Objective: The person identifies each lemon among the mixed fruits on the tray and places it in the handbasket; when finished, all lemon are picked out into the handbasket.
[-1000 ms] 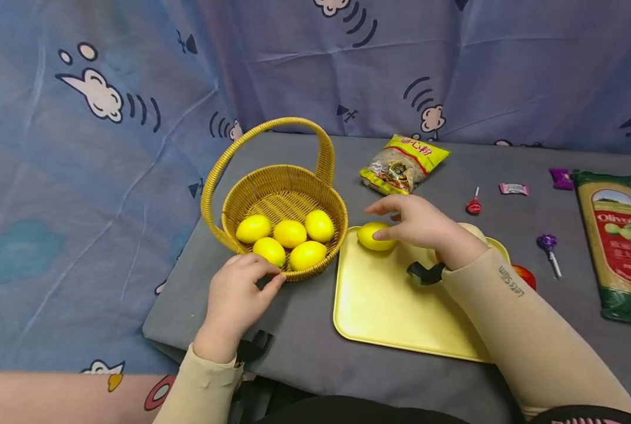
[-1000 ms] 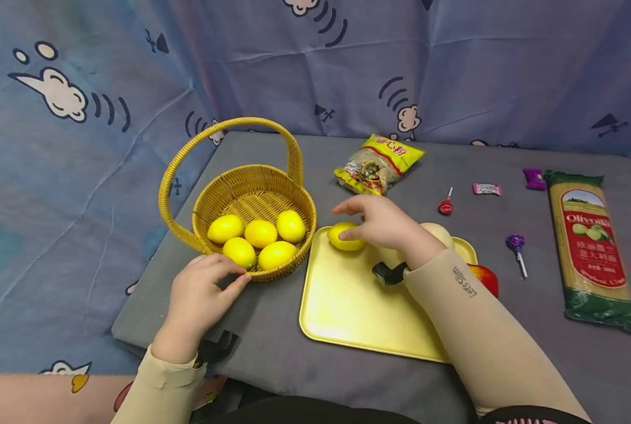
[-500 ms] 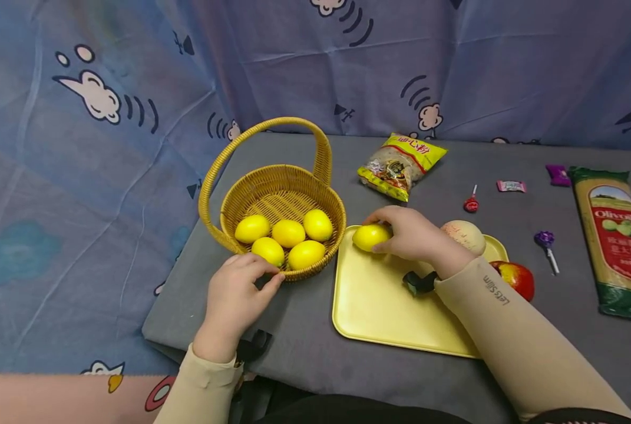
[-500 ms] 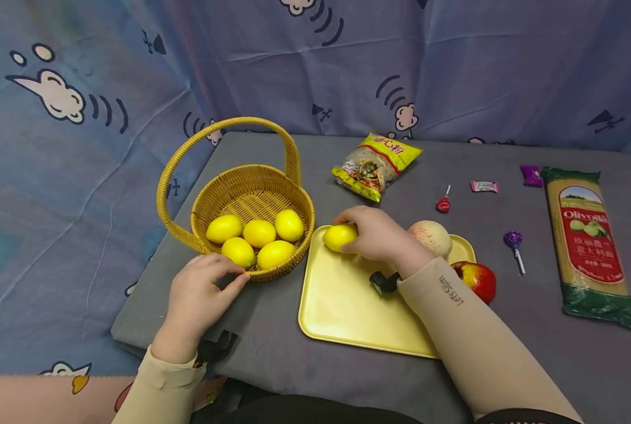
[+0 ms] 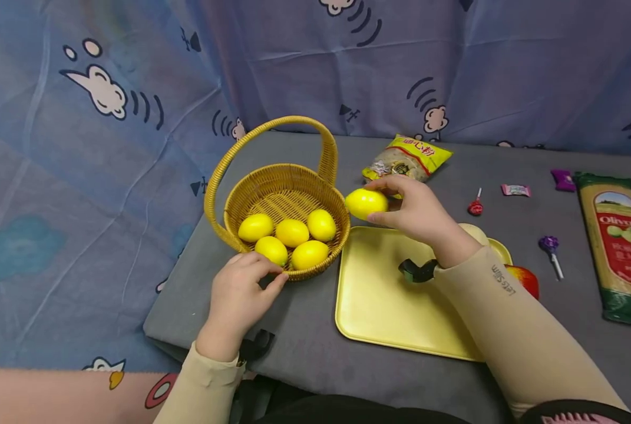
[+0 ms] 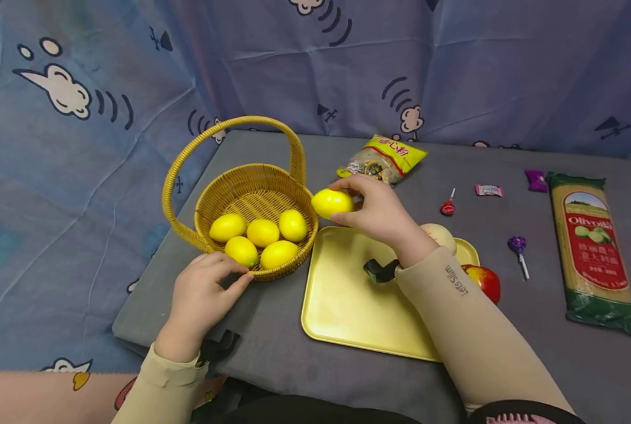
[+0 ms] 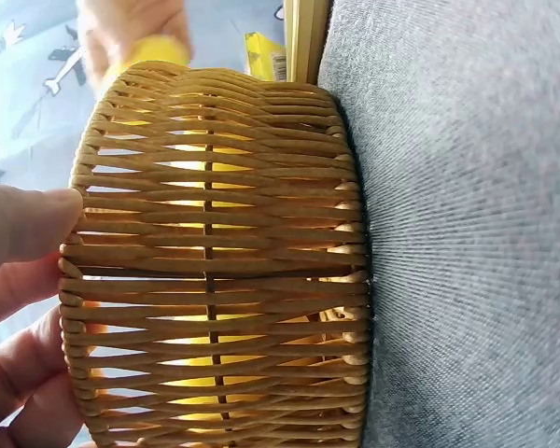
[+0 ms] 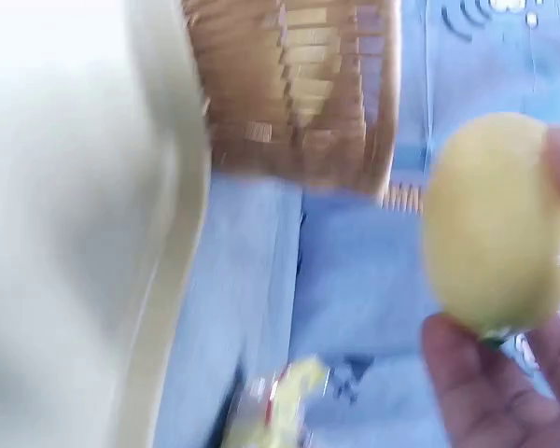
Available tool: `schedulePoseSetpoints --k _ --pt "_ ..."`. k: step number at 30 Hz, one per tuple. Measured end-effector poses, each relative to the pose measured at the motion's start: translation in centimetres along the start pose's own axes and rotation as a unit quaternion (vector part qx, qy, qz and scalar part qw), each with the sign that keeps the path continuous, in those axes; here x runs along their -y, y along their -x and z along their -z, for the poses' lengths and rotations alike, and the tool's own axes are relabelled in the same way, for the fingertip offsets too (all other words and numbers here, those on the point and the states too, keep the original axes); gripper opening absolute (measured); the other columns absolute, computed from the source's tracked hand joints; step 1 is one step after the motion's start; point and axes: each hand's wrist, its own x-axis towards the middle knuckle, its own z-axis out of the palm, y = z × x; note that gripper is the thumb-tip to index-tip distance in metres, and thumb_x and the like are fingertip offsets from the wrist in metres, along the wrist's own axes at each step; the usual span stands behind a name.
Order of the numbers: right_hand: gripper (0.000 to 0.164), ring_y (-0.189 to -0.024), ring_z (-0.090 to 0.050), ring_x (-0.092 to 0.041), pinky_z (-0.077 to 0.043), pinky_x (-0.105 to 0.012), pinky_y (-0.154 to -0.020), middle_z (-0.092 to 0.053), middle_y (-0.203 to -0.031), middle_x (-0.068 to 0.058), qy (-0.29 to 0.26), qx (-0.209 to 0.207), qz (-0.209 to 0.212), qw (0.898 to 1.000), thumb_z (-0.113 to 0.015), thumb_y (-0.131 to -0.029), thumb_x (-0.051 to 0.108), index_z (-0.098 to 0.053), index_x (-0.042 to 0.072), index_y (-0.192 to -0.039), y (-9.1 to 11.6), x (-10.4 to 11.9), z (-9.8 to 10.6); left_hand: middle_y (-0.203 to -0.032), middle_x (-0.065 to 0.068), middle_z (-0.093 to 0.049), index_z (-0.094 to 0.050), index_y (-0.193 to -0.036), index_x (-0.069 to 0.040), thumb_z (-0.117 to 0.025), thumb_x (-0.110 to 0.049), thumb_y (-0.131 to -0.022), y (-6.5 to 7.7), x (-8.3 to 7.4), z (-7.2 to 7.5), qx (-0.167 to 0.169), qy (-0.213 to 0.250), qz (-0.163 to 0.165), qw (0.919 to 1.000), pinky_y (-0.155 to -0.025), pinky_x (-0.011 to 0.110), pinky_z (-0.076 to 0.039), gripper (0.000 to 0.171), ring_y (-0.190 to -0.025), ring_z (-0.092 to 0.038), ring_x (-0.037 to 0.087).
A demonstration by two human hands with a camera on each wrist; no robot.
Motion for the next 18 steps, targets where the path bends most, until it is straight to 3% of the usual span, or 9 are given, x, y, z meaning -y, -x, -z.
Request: schedulePoseSetpoints --k 5,12,18 --pt "0.049 -0.11 -0.06 -0.019 -0.055 -0.042 -0.093 -0.065 -0.123 -0.002 -0.026 0.035 0.062 0.997 -0.087 -0.08 0.012 -0.069 0.012 -0.126 -1.3 2.0 -2.1 -0.09 -0.01 -0.07 -0.078 -0.088 -0.024 -0.084 -0.032 -0.084 -0.1 0.0 -0.1 0.004 -0.005 0.001 1.0 -0.073 0.031 -0.053 0.01 -0.084 -0.062 0.014" --pt "0.045 -0.109 -0.058 -0.015 -0.049 -0.037 -0.095 -0.065 -0.121 0.004 0.095 0.107 0.107 0.984 -0.088 -0.079 0.024 -0.072 0.02 -0.121 -2.8 3.7 -4.5 -0.09 -0.01 -0.07 -0.079 -0.088 -0.025 -0.083 -0.034 -0.085 0.0 0.2 -0.2 0.007 -0.007 0.002 1.0 -0.075 0.032 -0.054 0.011 -0.086 -0.063 0.014" --pt "0.042 -0.111 -0.06 -0.019 -0.047 -0.039 -0.097 -0.068 -0.12 0.001 0.143 0.143 0.13 0.971 -0.087 -0.079 0.02 -0.072 0.018 -0.119 -3.1 4.2 -5.7 -0.09 -0.009 -0.07 -0.079 -0.087 -0.023 -0.085 -0.033 -0.083 0.0 0.4 -0.3 -0.007 -0.004 -0.009 0.9999 -0.075 0.034 -0.054 0.013 -0.086 -0.063 0.016"
